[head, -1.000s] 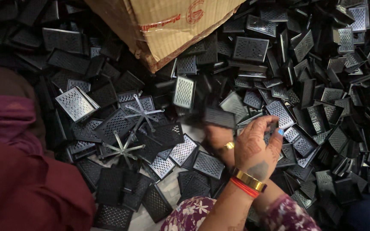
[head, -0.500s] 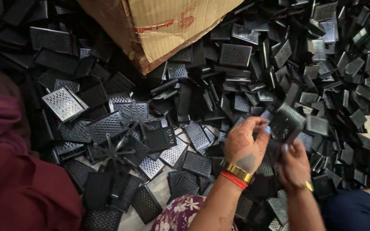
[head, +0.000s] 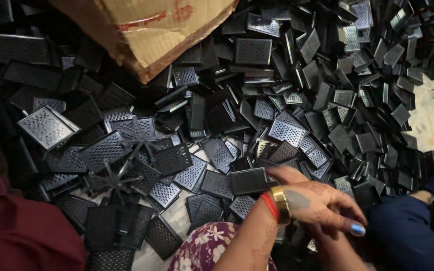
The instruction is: The person sits on the floor among a large pile of black perforated plastic parts and picks up individual parts one at a time, turning them over in both hands and placing them back on the pile. Other people nearby handle the same parts in the same way.
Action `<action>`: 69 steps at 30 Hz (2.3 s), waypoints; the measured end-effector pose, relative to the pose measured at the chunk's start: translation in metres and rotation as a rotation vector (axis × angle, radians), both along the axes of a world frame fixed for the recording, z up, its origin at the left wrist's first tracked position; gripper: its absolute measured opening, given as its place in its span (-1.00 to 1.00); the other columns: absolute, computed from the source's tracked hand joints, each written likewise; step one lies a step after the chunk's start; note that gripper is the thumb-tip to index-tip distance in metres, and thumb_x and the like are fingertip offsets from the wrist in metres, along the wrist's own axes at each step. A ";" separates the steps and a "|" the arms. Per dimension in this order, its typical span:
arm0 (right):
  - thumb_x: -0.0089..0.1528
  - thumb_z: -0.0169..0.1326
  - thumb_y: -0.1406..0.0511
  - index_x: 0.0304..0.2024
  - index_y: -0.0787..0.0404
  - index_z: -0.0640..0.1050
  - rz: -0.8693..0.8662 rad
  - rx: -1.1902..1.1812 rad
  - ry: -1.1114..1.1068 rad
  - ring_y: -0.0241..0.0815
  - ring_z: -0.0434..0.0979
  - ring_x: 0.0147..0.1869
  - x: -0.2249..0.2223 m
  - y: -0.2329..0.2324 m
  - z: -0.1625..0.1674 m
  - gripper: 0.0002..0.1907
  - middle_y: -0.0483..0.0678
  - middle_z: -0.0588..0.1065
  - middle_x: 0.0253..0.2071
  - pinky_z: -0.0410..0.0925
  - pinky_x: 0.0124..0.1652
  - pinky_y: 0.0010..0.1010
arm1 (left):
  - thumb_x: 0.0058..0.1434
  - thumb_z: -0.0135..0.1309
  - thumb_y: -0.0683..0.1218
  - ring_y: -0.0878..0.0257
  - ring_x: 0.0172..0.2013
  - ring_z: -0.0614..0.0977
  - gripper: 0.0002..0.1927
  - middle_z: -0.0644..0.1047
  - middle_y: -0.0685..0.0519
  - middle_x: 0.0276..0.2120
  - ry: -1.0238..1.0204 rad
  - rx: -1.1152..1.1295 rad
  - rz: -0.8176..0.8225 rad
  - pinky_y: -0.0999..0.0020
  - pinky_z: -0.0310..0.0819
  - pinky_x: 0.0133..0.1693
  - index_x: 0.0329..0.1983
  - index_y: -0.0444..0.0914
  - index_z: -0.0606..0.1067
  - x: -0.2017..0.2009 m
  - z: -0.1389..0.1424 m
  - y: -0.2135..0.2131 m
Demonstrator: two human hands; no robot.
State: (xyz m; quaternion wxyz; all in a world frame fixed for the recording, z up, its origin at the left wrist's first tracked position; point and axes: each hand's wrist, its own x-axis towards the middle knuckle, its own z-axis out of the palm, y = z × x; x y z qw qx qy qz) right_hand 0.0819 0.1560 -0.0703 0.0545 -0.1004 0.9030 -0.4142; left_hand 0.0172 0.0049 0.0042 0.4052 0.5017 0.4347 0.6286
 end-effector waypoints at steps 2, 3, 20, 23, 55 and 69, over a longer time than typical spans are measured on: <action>0.14 0.15 0.31 0.11 0.10 0.56 0.083 0.572 -0.069 -0.06 0.56 0.04 -0.064 -0.034 -0.016 -0.55 0.01 0.55 -0.12 0.43 0.01 -0.28 | 0.23 0.11 0.29 0.32 -0.38 0.73 -0.48 0.69 0.07 -0.36 -0.081 -0.053 -0.030 0.41 0.62 -0.24 0.04 -0.13 0.59 -0.002 -0.009 -0.002; 0.11 0.09 0.38 0.06 0.18 0.53 0.138 0.445 0.408 0.10 0.52 0.12 -0.080 -0.056 -0.024 -0.57 0.10 0.54 0.00 0.40 0.08 -0.23 | 0.22 0.13 0.29 0.32 -0.37 0.72 -0.48 0.67 0.06 -0.34 -0.132 -0.065 0.003 0.40 0.61 -0.25 0.02 -0.16 0.60 -0.004 -0.014 -0.005; 0.16 0.01 0.45 0.11 0.24 0.52 -0.548 -0.181 0.286 -0.19 0.58 0.00 -0.131 -0.017 0.005 -0.56 -0.05 0.55 -0.01 0.45 -0.01 -0.38 | 0.23 0.12 0.31 0.30 -0.42 0.66 -0.49 0.62 0.07 -0.47 -0.105 -0.158 0.492 0.37 0.53 -0.34 -0.17 -0.21 0.60 -0.016 -0.022 -0.020; 0.13 0.06 0.38 -0.03 0.28 0.61 -0.259 -0.357 -0.183 -0.16 0.62 -0.06 -0.092 0.026 0.053 -0.65 -0.03 0.54 -0.07 0.50 -0.10 -0.39 | 0.25 0.13 0.30 0.31 -0.51 0.64 -0.50 0.60 0.08 -0.54 -0.157 -0.111 0.382 0.38 0.52 -0.40 -0.24 -0.24 0.59 -0.016 -0.016 -0.022; 0.12 0.07 0.33 0.04 0.04 0.52 0.093 0.899 0.315 -0.01 0.48 0.11 -0.155 -0.125 -0.023 -0.59 -0.06 0.57 -0.07 0.20 0.24 0.09 | 0.17 0.02 0.47 0.36 -0.40 0.64 -0.34 0.57 0.11 -0.44 -0.060 -0.042 0.334 0.42 0.56 -0.33 -0.30 -0.22 0.57 -0.018 -0.011 -0.028; 0.18 0.16 0.23 0.21 -0.14 0.42 -0.042 0.832 0.364 0.00 0.56 -0.06 -0.170 -0.142 -0.038 -0.48 -0.03 0.53 -0.19 0.12 0.30 0.23 | 0.23 0.00 0.42 0.23 -0.22 0.68 -0.37 0.62 0.06 -0.33 -0.002 -0.049 0.396 0.33 0.55 -0.14 -0.20 -0.22 0.60 -0.019 -0.012 -0.029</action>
